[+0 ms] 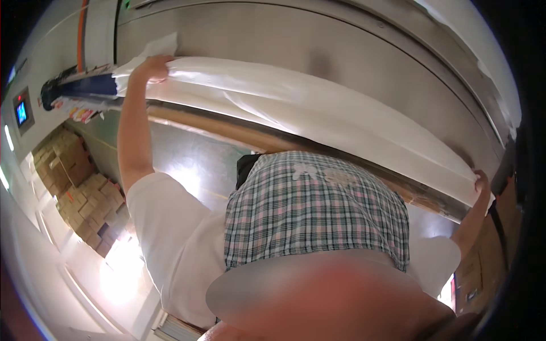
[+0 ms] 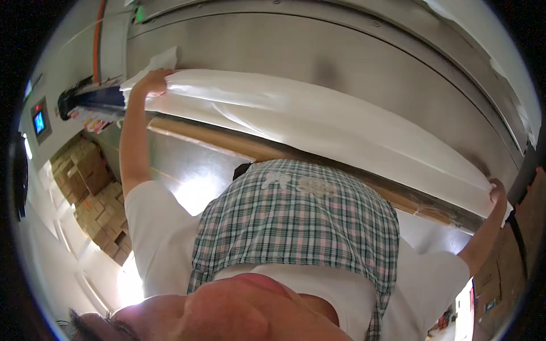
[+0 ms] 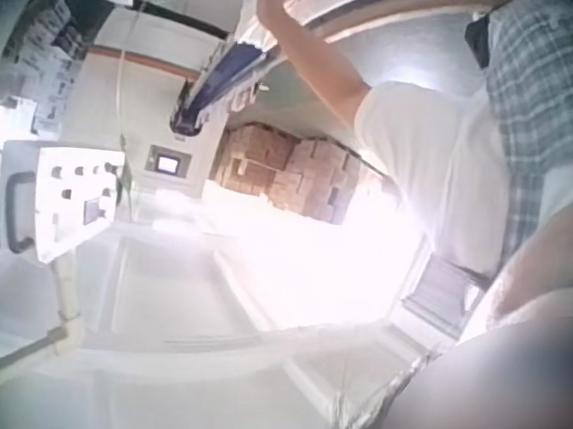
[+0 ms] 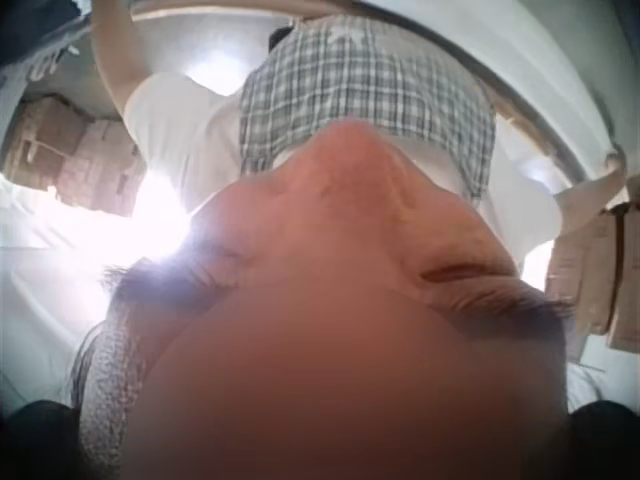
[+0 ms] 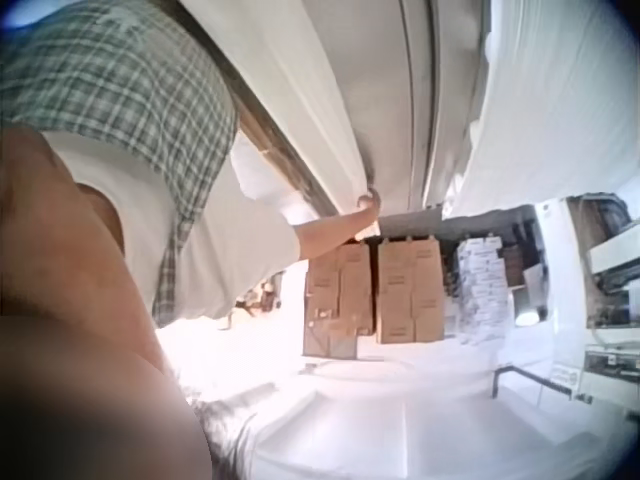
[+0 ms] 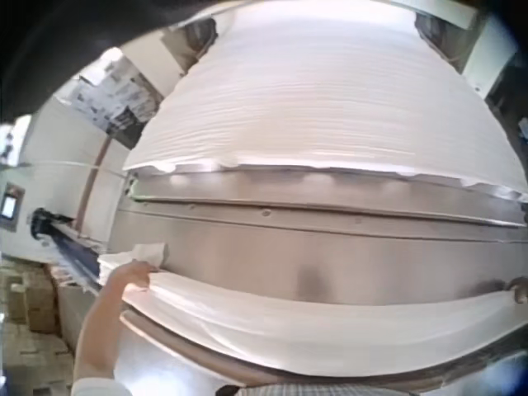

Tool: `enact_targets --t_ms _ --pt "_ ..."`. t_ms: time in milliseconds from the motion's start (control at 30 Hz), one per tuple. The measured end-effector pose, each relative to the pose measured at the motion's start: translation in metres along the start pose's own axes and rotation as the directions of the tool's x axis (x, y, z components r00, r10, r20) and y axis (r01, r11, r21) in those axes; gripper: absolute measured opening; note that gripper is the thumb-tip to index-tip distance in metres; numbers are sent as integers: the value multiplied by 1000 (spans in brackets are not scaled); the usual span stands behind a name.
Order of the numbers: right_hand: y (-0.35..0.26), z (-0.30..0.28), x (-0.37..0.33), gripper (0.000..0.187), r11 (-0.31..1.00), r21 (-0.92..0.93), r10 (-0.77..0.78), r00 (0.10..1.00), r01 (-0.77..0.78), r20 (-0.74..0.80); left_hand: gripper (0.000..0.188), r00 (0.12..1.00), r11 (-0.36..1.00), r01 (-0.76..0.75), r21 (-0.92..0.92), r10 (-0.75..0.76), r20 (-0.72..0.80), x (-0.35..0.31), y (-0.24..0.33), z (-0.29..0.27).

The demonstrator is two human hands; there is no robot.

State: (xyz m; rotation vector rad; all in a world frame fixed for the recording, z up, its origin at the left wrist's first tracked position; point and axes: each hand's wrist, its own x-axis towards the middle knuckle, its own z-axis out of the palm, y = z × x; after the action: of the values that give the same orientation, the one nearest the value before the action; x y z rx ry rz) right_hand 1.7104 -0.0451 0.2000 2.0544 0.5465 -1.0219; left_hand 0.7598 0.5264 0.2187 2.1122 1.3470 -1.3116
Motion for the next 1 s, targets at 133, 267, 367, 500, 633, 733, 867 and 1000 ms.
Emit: enact_targets --t_ms 133,267,367,500,633,733,867,1000 --pt "-69 -37 6 41 934 -121 -325 660 336 -677 64 1000 997 28 -71 -27 3 -22 -2 23" --pt "-298 -61 -63 30 512 299 -584 581 805 -567 57 995 995 97 -33 -96 37 -34 -11 32" --pt "-452 -60 -188 26 340 391 -779 490 855 -392 54 997 995 79 64 -79 -4 -32 5 14" --pt "-625 -56 -311 33 198 423 -944 288 884 -161 54 995 990 -91 106 93 -20 -46 -7 11" --pt "-771 -37 -374 44 83 566 -966 205 820 -156 60 952 958 -279 71 286 -110 -44 -37 24" --pt "-864 -30 -418 54 56 656 -942 258 753 -216 57 814 845 -535 -5 514 -270 -41 -58 38" --pt "-955 -20 -473 52 -100 688 -921 194 719 -338 53 688 718 -694 -57 636 -350 -47 -68 32" --pt "-1048 -26 -505 53 -136 505 -990 -137 852 -36 54 648 685 -725 77 715 -264 -52 -67 2"
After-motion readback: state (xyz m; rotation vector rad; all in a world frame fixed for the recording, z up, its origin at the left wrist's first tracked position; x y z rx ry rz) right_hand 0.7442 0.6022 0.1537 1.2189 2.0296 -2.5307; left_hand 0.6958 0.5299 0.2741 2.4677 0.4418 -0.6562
